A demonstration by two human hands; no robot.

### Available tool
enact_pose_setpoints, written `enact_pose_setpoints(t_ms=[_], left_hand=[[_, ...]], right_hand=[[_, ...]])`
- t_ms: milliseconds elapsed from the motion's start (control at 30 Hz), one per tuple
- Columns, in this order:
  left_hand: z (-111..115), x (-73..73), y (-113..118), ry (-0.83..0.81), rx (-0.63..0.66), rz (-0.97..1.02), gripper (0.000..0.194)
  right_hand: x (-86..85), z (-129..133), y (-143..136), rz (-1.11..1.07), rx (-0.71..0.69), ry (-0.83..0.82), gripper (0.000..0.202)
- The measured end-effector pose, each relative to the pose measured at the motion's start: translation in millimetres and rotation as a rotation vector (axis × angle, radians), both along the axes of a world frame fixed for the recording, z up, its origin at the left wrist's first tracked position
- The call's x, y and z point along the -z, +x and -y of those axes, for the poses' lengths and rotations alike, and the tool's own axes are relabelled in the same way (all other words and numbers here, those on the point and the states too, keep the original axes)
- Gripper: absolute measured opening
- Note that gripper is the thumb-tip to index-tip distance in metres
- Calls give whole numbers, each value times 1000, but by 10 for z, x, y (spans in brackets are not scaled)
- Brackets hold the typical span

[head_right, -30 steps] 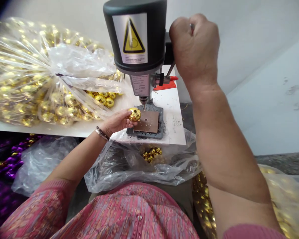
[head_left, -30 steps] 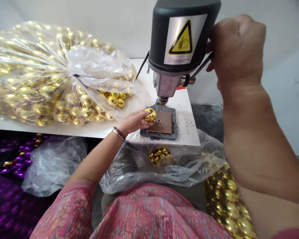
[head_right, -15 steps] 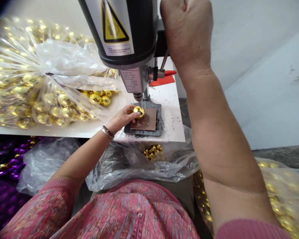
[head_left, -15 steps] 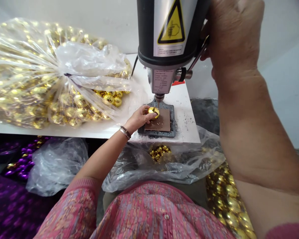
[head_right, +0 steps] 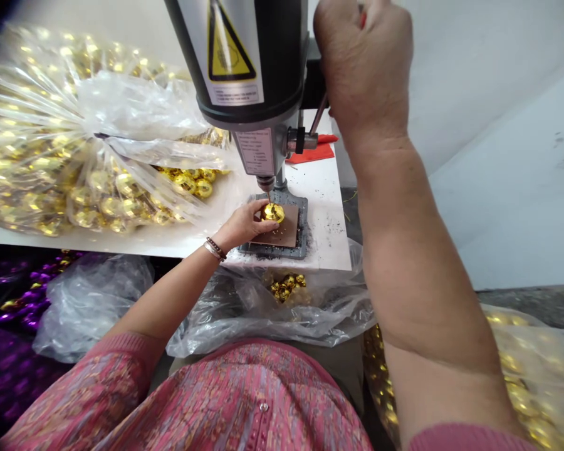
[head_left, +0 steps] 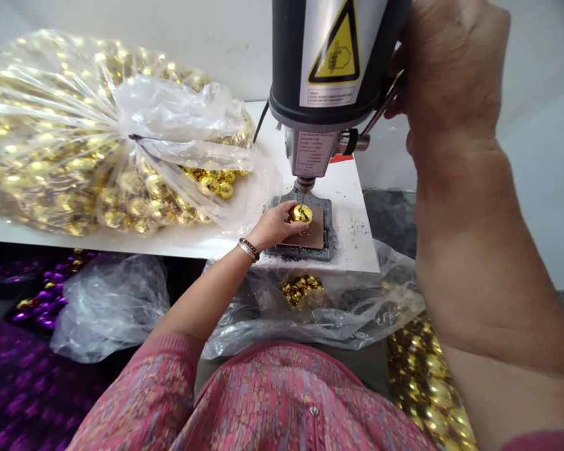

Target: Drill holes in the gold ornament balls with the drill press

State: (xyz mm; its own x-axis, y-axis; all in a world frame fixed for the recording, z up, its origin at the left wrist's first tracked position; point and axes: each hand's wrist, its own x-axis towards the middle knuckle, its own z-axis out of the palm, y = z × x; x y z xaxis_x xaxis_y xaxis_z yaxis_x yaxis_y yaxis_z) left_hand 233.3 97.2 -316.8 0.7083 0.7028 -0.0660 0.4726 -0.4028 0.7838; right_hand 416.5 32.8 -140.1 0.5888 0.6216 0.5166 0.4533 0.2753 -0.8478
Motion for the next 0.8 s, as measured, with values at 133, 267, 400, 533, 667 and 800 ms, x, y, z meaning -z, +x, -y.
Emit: enact_pose_setpoints(t_ms=[133, 267, 400, 533, 667, 800], left_hand=[[16, 7, -16, -4, 14, -19, 60], [27, 10, -24, -4, -8, -23, 65], [32, 13, -21, -9, -19, -25, 70], [31, 21, -22, 3, -14, -31, 70], [24, 43, -28, 28, 15, -22, 61], [27, 45, -31, 35, 8, -18, 60]], right_hand=[[55, 124, -91, 57, 173, -3, 27], [282, 399, -224, 316, 205, 95, 22], [609, 646, -336, 527, 265, 117, 17], [868, 686, -333, 693, 316, 214, 9], [978, 650, -281, 790, 338, 273, 11], [1048, 629, -251, 791, 357, 301, 14]])
